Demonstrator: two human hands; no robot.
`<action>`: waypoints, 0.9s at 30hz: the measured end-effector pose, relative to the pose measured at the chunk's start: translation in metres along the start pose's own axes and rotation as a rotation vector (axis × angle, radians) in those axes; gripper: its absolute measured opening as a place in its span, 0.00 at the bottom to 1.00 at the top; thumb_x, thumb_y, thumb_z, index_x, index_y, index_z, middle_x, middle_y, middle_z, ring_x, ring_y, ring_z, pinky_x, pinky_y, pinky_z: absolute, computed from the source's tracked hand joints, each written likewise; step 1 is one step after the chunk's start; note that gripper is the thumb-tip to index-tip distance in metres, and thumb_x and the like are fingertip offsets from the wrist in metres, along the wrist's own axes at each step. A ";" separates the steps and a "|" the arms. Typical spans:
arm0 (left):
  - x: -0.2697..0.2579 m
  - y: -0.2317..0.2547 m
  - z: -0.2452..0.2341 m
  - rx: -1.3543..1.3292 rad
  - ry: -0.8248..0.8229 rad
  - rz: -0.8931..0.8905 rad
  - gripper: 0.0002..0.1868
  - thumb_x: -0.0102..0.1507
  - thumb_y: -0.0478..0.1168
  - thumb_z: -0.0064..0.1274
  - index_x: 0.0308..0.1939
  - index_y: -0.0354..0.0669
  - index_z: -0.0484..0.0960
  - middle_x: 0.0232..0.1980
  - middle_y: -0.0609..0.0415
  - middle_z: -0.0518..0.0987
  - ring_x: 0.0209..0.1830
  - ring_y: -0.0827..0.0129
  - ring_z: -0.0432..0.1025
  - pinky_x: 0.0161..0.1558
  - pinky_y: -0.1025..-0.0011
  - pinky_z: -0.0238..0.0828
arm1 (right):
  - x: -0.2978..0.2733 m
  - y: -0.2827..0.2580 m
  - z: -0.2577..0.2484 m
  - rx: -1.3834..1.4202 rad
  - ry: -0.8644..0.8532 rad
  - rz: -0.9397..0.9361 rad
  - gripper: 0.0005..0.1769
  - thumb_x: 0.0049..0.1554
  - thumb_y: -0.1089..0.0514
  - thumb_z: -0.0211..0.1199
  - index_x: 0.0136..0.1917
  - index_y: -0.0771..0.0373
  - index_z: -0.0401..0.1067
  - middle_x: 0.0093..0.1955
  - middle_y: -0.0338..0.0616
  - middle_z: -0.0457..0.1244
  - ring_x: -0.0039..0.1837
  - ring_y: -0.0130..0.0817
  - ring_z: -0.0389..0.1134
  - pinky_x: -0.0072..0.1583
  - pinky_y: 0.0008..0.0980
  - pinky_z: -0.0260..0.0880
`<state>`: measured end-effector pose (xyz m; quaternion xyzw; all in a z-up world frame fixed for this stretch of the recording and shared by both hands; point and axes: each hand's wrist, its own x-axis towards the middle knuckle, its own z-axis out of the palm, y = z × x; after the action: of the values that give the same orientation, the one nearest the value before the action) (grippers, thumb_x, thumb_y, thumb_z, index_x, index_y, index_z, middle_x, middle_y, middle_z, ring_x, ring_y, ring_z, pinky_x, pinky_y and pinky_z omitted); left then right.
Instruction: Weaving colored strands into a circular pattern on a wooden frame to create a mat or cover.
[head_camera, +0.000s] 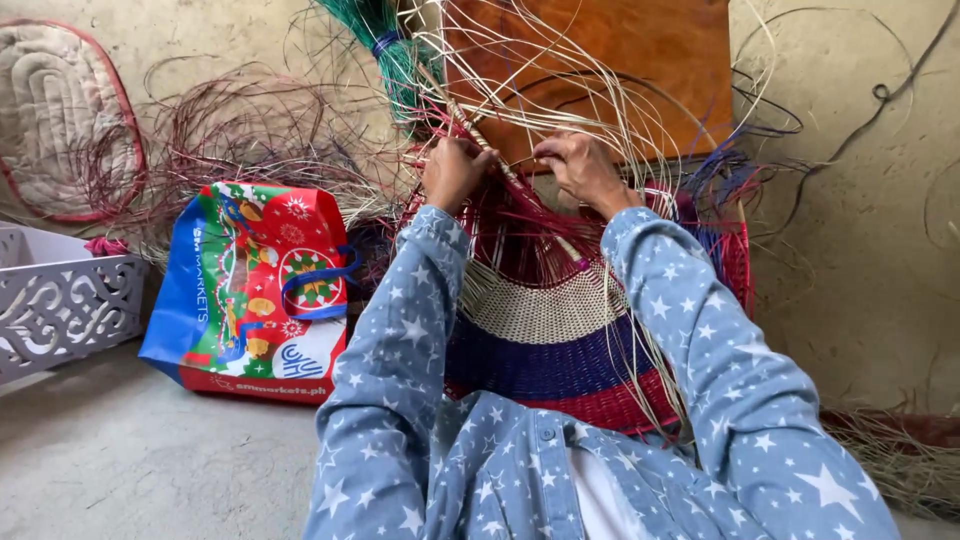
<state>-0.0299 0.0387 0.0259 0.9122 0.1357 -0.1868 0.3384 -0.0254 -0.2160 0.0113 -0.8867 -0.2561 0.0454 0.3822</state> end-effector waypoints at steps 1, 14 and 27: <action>0.004 -0.007 0.005 -0.046 -0.031 0.020 0.14 0.58 0.59 0.61 0.38 0.61 0.90 0.40 0.47 0.86 0.49 0.46 0.79 0.51 0.53 0.76 | -0.001 0.000 0.000 0.052 0.009 -0.026 0.08 0.57 0.66 0.67 0.51 0.61 0.79 0.43 0.54 0.69 0.48 0.60 0.71 0.52 0.51 0.72; 0.020 -0.023 0.022 -0.170 -0.082 0.107 0.14 0.58 0.57 0.64 0.39 0.57 0.90 0.40 0.48 0.86 0.49 0.48 0.79 0.50 0.53 0.76 | 0.010 0.003 0.010 0.072 0.101 -0.229 0.18 0.56 0.76 0.55 0.42 0.55 0.78 0.34 0.41 0.63 0.41 0.48 0.66 0.49 0.40 0.70; 0.015 -0.028 0.023 -0.212 -0.080 0.145 0.13 0.58 0.56 0.65 0.38 0.56 0.90 0.36 0.51 0.86 0.44 0.50 0.80 0.47 0.55 0.76 | 0.007 0.009 0.026 0.010 0.134 -0.242 0.19 0.55 0.76 0.54 0.45 0.55 0.78 0.34 0.41 0.58 0.39 0.48 0.64 0.47 0.40 0.69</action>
<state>-0.0326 0.0452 -0.0126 0.8706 0.0748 -0.1828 0.4507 -0.0225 -0.2006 -0.0124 -0.8485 -0.3348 -0.0589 0.4056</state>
